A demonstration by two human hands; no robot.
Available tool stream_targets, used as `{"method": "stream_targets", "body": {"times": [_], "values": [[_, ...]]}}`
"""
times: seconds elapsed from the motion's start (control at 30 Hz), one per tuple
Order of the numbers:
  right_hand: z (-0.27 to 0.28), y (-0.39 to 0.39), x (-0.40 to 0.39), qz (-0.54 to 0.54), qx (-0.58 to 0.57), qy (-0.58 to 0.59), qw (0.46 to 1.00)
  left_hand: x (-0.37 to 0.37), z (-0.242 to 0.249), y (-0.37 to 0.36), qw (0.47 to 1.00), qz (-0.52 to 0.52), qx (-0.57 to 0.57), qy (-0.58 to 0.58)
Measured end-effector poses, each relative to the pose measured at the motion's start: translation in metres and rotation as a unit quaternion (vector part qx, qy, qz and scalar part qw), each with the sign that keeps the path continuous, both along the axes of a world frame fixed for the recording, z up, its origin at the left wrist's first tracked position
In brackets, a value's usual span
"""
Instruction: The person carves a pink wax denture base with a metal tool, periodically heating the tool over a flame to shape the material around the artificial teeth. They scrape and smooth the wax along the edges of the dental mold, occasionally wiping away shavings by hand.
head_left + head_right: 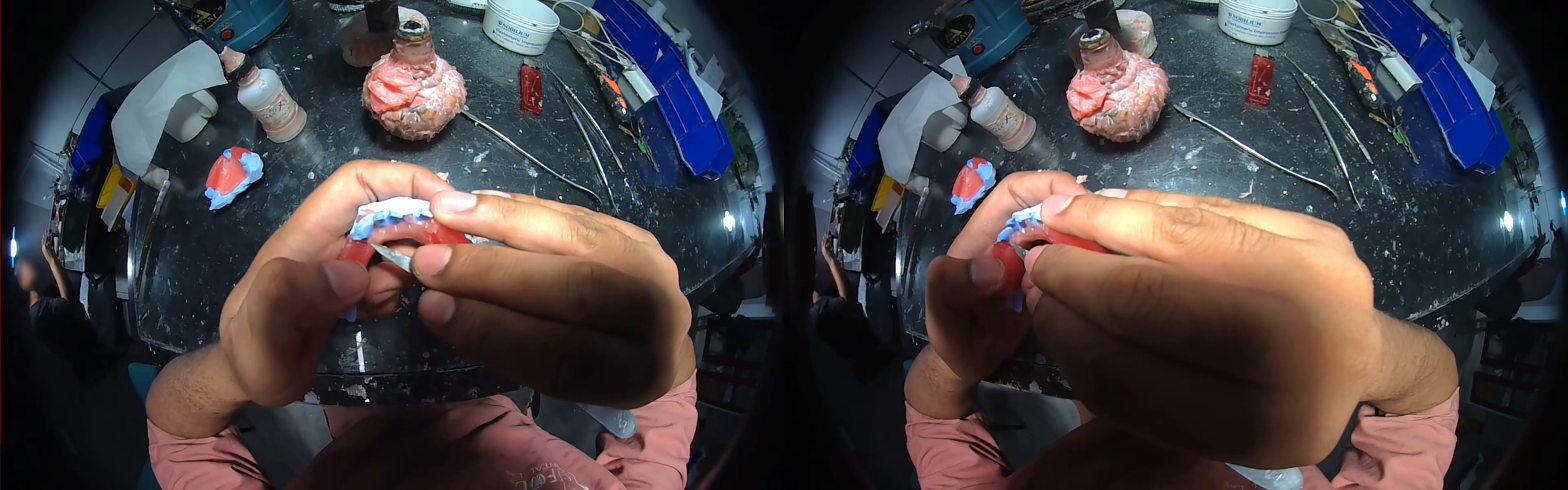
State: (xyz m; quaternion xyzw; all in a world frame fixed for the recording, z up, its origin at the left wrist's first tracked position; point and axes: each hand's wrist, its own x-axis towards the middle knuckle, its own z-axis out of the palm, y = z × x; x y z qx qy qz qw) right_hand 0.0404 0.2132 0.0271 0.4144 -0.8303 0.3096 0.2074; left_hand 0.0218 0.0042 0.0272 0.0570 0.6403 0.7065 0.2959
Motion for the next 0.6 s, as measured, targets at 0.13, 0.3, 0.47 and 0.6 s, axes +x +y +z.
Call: {"method": "stream_targets", "body": {"times": [0.13,0.3,0.47,0.6], "values": [[-0.012,-0.001,0.005,-0.024,-0.069,-0.008,0.997,0.002,0.002,0.001,1.0,0.013,0.003,-0.005],[0.01,-0.009,0.011,-0.074,-0.031,-0.106,0.991,0.0,-0.001,-0.001,1.0,0.001,0.012,-0.01],[-0.004,-0.004,0.002,-0.032,0.022,0.002,0.999,0.0,0.001,0.0,1.0,-0.001,0.017,-0.01],[-0.004,-0.001,-0.001,0.008,-0.02,0.087,0.996,0.0,0.001,-0.001,1.0,-0.023,-0.016,-0.011]]}}
